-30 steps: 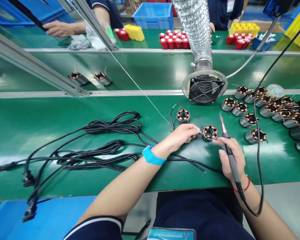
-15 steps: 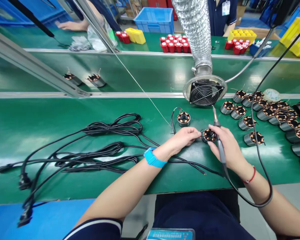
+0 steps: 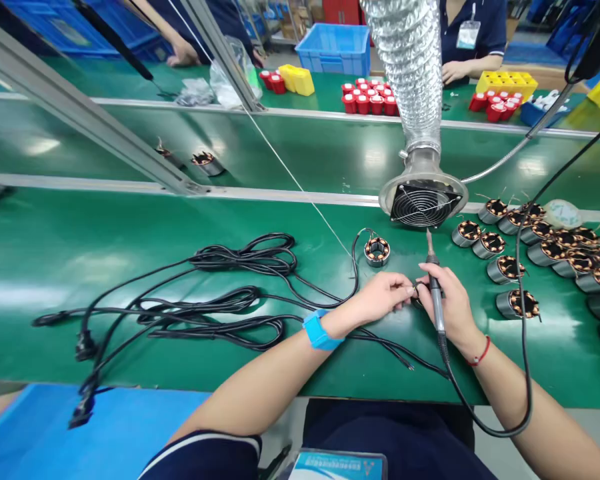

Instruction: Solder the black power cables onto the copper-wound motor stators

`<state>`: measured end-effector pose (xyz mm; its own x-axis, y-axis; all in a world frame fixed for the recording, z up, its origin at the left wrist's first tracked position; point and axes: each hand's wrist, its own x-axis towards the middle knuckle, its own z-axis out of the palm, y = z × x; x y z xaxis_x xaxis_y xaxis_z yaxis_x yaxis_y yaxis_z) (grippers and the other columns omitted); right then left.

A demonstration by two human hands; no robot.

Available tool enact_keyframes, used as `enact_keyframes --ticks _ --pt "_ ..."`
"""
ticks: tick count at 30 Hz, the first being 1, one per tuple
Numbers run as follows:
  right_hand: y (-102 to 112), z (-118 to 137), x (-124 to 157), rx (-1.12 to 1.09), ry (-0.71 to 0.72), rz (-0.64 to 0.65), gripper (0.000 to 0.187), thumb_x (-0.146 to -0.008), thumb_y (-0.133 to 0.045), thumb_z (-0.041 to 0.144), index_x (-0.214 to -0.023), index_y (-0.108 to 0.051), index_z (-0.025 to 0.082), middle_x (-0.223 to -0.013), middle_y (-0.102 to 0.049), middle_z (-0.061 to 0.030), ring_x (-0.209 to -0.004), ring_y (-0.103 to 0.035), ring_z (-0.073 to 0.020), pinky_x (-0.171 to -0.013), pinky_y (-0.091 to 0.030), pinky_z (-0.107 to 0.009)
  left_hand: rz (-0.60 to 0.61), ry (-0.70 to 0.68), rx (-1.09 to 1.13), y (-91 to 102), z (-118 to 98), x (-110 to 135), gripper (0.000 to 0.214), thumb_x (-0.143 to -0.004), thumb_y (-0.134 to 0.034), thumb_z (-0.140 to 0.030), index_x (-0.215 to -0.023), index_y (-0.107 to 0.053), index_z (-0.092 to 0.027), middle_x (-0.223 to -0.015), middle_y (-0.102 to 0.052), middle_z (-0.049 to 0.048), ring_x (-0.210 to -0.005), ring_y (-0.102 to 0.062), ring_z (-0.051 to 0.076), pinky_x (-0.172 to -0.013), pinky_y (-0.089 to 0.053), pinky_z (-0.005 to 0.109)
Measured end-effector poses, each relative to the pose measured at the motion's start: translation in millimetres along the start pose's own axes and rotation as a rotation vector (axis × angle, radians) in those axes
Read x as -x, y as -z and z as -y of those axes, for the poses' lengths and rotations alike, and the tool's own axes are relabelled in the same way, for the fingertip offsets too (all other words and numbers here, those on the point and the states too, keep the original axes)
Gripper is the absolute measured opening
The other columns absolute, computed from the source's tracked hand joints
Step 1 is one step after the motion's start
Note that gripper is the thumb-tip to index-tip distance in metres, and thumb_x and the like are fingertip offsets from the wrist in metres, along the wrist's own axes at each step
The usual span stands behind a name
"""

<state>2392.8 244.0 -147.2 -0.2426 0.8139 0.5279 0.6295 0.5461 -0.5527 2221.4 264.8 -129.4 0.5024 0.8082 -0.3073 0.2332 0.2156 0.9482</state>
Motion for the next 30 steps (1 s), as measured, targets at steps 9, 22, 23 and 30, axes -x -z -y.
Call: enact_keyframes --ticks 9,22,23,30 --pt "22.7 -8.5 6.7 -0.105 -0.049 -0.025 0.035 -0.091 -0.053 0.022 -0.125 -0.053 0.023 -0.095 -0.068 -0.0046 -0.088 -0.061 -0.0194 -0.079 -0.053 -0.037 -0.482 -0.018 -0.516 36.6 -21.5 14.1 0.018 -0.089 -0.045 -0.027 -0.082 -0.058 -0.017 -0.087 -0.063 0.0042 -0.08 -0.055 0.017 -0.073 -0.037 0.026" --pt "30.5 -9.5 12.4 -0.15 -0.08 -0.014 0.036 -0.092 -0.051 0.021 -0.128 -0.05 0.024 -0.099 -0.066 -0.0051 -0.091 -0.064 -0.0188 -0.079 -0.054 -0.034 -0.401 0.127 -0.7 85.0 -22.2 -20.3 0.015 -0.069 -0.071 -0.021 -0.084 -0.071 -0.021 -0.066 -0.065 0.0001 -0.062 -0.058 0.015 -0.056 -0.035 0.023" --pt "30.0 -10.4 13.5 -0.15 -0.092 -0.013 0.036 -0.093 -0.051 0.022 -0.128 -0.05 0.024 -0.099 -0.066 -0.0051 -0.092 -0.064 -0.0191 -0.078 -0.054 -0.033 -0.42 0.124 -0.711 98.2 -24.5 -29.3 0.012 -0.069 -0.072 -0.02 -0.081 -0.071 -0.02 -0.063 -0.064 0.0002 -0.061 -0.057 0.014 -0.057 -0.035 0.023" --pt "16.0 -26.6 21.2 -0.103 -0.047 -0.026 0.036 -0.092 -0.051 0.028 -0.128 -0.052 0.027 -0.095 -0.069 -0.0036 -0.084 -0.068 -0.0199 -0.067 -0.057 -0.03 -0.623 0.05 -0.785 158.6 -57.5 -128.9 0.025 -0.09 -0.058 -0.034 -0.104 -0.063 -0.013 -0.106 -0.064 0.0074 -0.095 -0.061 0.017 -0.086 -0.052 0.037"
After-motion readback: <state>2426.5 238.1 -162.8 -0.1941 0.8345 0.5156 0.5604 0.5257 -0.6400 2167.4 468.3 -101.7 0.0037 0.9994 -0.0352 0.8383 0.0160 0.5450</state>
